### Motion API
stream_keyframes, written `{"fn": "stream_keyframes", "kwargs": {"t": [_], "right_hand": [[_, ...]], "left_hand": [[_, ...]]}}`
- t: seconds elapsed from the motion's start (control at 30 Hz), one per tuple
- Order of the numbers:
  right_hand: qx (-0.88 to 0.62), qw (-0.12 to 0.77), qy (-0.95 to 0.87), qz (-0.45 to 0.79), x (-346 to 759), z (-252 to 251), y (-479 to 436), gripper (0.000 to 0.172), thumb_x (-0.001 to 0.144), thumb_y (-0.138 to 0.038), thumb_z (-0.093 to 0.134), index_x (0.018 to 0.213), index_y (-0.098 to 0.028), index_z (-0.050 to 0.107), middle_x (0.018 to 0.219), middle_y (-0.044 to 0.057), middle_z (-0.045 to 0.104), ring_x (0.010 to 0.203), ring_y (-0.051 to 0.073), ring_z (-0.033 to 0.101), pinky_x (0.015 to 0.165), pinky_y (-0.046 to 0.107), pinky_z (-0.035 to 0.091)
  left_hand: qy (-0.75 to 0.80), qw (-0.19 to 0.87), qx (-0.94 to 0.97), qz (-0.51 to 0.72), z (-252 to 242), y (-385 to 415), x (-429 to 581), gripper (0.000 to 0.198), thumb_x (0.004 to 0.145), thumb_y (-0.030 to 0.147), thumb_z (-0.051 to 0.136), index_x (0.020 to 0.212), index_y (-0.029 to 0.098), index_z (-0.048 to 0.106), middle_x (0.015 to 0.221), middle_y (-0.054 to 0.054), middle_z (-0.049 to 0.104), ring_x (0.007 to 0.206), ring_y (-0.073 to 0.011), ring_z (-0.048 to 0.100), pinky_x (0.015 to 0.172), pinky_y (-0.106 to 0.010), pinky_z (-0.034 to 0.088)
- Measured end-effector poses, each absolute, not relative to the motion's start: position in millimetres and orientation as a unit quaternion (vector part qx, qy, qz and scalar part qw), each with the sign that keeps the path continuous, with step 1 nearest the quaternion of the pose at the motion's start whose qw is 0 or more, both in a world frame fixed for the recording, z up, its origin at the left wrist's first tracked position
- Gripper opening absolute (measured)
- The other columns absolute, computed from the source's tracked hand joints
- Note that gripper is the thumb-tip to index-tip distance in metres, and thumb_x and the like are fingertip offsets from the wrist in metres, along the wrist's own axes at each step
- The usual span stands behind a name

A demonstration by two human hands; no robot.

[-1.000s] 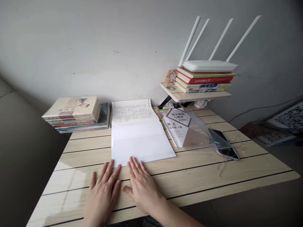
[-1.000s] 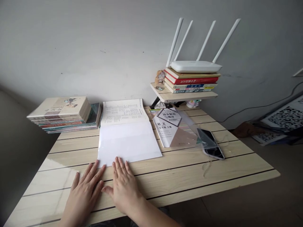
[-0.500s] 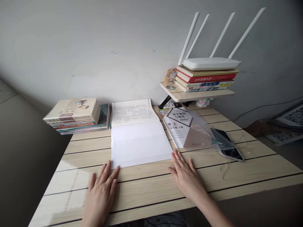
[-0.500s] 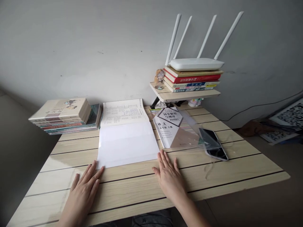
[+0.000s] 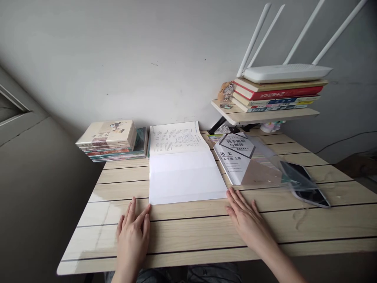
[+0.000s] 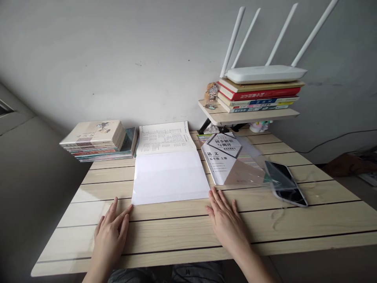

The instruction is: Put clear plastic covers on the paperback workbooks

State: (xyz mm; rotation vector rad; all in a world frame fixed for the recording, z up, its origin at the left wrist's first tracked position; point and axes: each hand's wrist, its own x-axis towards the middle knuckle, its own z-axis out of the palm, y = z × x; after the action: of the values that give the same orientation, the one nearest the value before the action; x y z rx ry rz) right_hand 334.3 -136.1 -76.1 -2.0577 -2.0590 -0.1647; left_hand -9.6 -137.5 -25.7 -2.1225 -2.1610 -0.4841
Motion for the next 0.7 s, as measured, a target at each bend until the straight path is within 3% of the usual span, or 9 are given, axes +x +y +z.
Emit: {"fn": "stream_keyframes", "kwargs": {"t": [0.2, 0.33, 0.43, 0.5, 0.57, 0.63, 0.7], "right_hand": [[-0.694, 0.133, -0.701, -0.096, 335, -85, -135, 0.053, 0.095, -0.036, 0.022, 0.136, -0.01, 0.042, 0.142, 0.014, 0.041, 0.132, 0.027, 0.036, 0.103, 0.052, 0.033], [-0.63, 0.145, -0.749, -0.146, 346, -79, -123, 0.05, 0.093, -0.035, 0.031, 0.128, -0.005, 0.051, 0.136, 0.019, 0.047, 0.128, 0.027, 0.042, 0.1, 0.043, 0.041], [-0.556, 0.141, -0.799, -0.178, 357, -64, -114, 0.043, 0.092, -0.022, 0.036, 0.128, -0.006, 0.051, 0.138, 0.016, 0.046, 0.127, 0.024, 0.044, 0.097, 0.037, 0.045], [-0.499, 0.131, -0.834, -0.195, 363, -53, -108, 0.045, 0.088, -0.008, 0.033, 0.128, -0.01, 0.052, 0.137, 0.012, 0.049, 0.125, 0.021, 0.047, 0.095, 0.034, 0.047], [-0.45, 0.12, -0.861, -0.205, 367, -45, -104, 0.054, 0.082, 0.003, 0.031, 0.127, -0.014, 0.053, 0.133, 0.009, 0.053, 0.122, 0.019, 0.05, 0.093, 0.033, 0.048], [-0.418, 0.116, -0.877, -0.206, 367, -39, -101, 0.056, 0.08, 0.005, 0.03, 0.125, -0.016, 0.056, 0.128, 0.007, 0.058, 0.117, 0.019, 0.054, 0.093, 0.033, 0.049], [-0.405, 0.123, -0.882, -0.206, 366, -34, -99, 0.051, 0.082, 0.004, 0.031, 0.12, -0.016, 0.059, 0.119, 0.008, 0.064, 0.109, 0.018, 0.059, 0.091, 0.033, 0.049]], "left_hand": [[-0.694, 0.078, -0.699, -0.157, -24, -134, -9, 0.031, 0.089, 0.027, 0.043, 0.105, 0.028, 0.069, 0.138, -0.01, 0.048, 0.124, -0.0279, 0.047, 0.094, -0.051, 0.041], [-0.569, 0.079, -0.805, -0.152, -14, -114, -20, 0.027, 0.088, 0.023, 0.043, 0.086, 0.019, 0.07, 0.14, -0.013, 0.045, 0.126, -0.0294, 0.045, 0.093, -0.045, 0.046], [-0.468, 0.069, -0.872, -0.121, -3, -97, -26, 0.031, 0.089, 0.015, 0.037, 0.076, 0.017, 0.065, 0.132, -0.013, 0.053, 0.118, -0.0257, 0.052, 0.092, -0.04, 0.048], [-0.445, 0.053, -0.89, -0.086, 4, -89, -26, 0.033, 0.089, 0.01, 0.033, 0.081, 0.017, 0.064, 0.117, -0.011, 0.062, 0.096, -0.0204, 0.063, 0.08, -0.034, 0.052], [-0.438, 0.049, -0.896, -0.054, 9, -84, -23, 0.033, 0.089, 0.008, 0.03, 0.087, 0.018, 0.062, 0.098, -0.008, 0.066, 0.075, -0.0164, 0.064, 0.067, -0.029, 0.053], [-0.41, 0.078, -0.908, -0.042, 10, -82, -20, 0.032, 0.088, 0.006, 0.031, 0.092, 0.018, 0.06, 0.089, -0.007, 0.065, 0.07, -0.0169, 0.062, 0.062, -0.029, 0.051], [-0.364, 0.133, -0.92, -0.055, 7, -83, -20, 0.031, 0.086, 0.003, 0.034, 0.099, 0.016, 0.059, 0.093, -0.009, 0.065, 0.08, -0.0197, 0.063, 0.068, -0.031, 0.052]]}}
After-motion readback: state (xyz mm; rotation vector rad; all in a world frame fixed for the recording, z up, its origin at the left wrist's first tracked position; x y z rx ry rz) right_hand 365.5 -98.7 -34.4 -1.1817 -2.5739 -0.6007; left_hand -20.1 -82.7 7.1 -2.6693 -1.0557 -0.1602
